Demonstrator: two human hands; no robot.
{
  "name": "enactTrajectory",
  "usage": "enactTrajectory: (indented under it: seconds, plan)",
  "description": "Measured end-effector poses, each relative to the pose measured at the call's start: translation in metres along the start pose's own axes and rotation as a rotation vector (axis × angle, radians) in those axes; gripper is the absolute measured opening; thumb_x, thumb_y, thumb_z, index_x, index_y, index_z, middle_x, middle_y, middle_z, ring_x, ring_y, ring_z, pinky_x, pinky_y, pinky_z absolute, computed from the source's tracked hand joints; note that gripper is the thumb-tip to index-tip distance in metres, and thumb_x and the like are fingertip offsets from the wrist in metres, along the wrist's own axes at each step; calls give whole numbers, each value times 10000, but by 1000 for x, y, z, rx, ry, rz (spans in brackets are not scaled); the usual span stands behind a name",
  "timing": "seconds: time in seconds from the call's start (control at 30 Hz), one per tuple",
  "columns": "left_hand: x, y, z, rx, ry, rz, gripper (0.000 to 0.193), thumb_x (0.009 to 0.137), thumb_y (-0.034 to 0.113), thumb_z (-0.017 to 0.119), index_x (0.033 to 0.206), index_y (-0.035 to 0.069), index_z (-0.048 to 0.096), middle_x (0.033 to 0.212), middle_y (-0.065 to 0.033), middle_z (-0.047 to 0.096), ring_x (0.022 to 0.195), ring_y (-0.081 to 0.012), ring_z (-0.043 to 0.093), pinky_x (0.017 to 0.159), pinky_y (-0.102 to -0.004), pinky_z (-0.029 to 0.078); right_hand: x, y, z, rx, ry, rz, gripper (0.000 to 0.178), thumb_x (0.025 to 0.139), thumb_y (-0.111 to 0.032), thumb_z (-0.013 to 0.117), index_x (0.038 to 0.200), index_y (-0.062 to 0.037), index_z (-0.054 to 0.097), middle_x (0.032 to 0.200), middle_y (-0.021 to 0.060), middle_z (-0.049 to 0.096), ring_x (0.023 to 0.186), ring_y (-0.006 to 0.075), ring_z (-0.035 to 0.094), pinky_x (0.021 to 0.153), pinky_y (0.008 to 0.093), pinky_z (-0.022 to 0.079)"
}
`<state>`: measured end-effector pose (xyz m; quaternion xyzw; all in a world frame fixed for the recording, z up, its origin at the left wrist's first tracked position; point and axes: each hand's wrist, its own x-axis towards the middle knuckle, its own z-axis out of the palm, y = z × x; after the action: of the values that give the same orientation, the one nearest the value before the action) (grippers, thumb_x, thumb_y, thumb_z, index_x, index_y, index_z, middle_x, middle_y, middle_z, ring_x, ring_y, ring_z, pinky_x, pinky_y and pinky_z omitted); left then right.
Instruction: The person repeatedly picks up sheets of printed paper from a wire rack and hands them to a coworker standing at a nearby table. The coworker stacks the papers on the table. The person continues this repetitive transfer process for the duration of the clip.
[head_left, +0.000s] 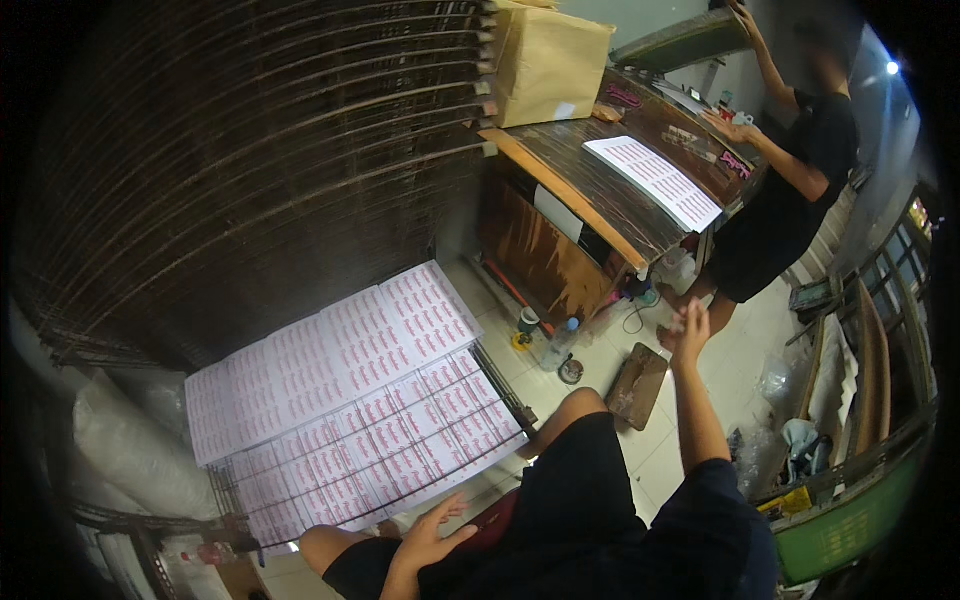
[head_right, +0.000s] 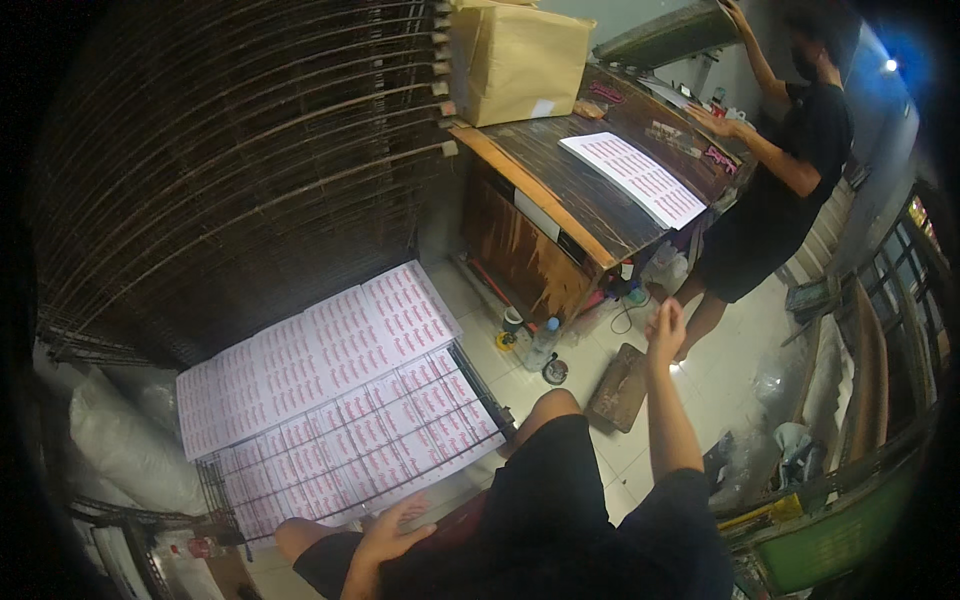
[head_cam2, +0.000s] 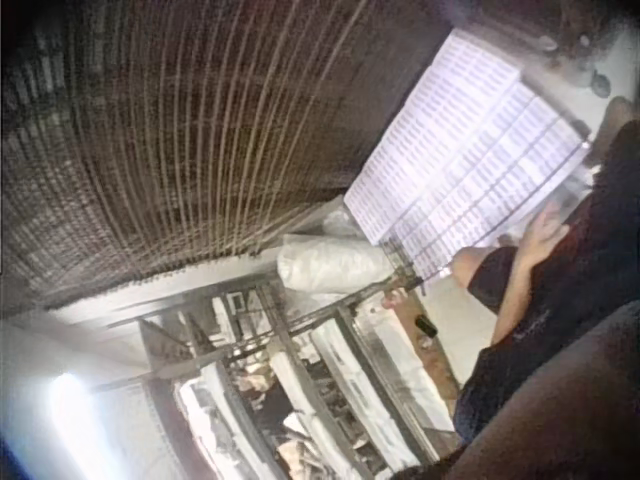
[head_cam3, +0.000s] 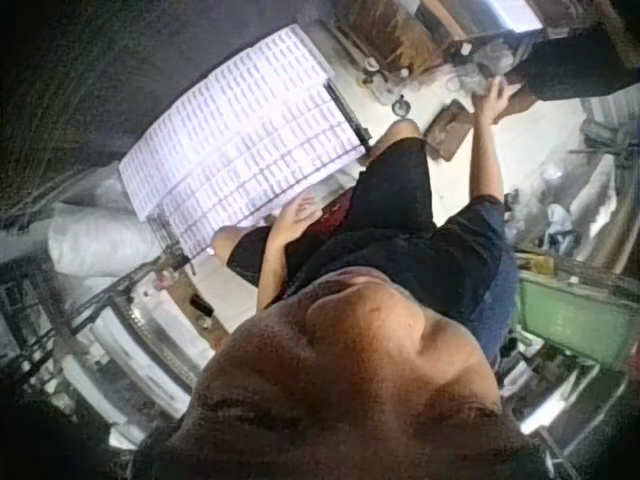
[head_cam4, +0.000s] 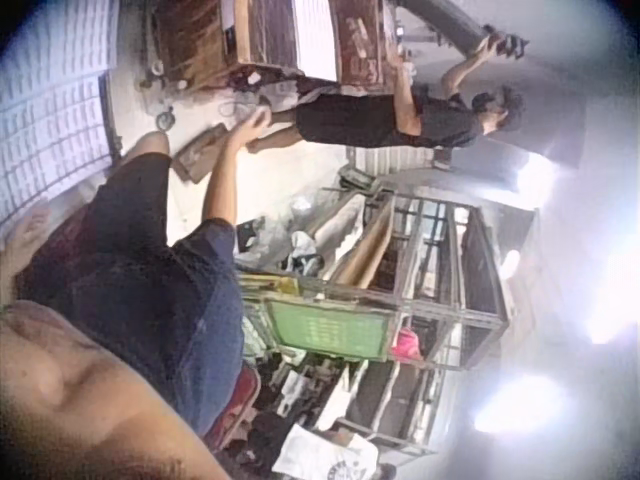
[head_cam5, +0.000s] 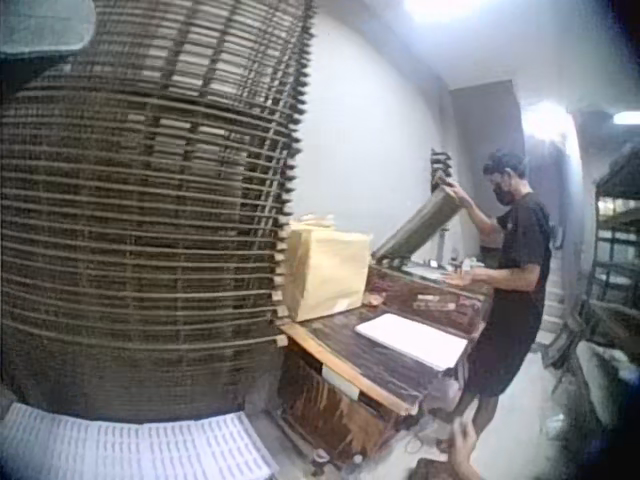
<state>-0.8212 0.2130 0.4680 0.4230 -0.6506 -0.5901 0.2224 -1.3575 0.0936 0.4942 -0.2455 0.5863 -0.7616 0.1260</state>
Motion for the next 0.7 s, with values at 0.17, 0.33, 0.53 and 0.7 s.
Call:
enactTrajectory:
  seconds: [0.17,0.33,0.53,0.7]
  plan:
    - [9,-131,-29,364,-58,-487,643,791,271,677,1316,39,387,1115,-163,581,951,-228,589,809,-339,462,68,-55,16,240,44,88,504,848,-468,552,1182,-99,467,965,46,567,814,147,577,631,259,451]
    - [21,-115,-29,17,321,-381,645,767,314,698,1269,13,426,964,-164,614,834,-205,598,721,-302,484,125,-69,15,562,-15,150,868,795,-540,578,1370,-34,170,1304,218,364,1129,322,471,888,428,419]
    - [11,-137,-28,245,151,-488,633,769,320,697,1264,22,440,973,-157,615,811,-221,609,713,-315,492,155,-89,21,872,-65,254,1134,725,-590,624,1400,-44,-106,1402,257,187,1251,395,329,1017,490,318]
    - [15,-123,-21,274,193,-504,620,764,334,698,1259,48,459,944,-156,616,783,-220,611,677,-314,498,152,-102,29,1059,-225,372,1036,736,-648,553,1403,-33,52,1413,237,212,1277,379,293,1033,513,273]
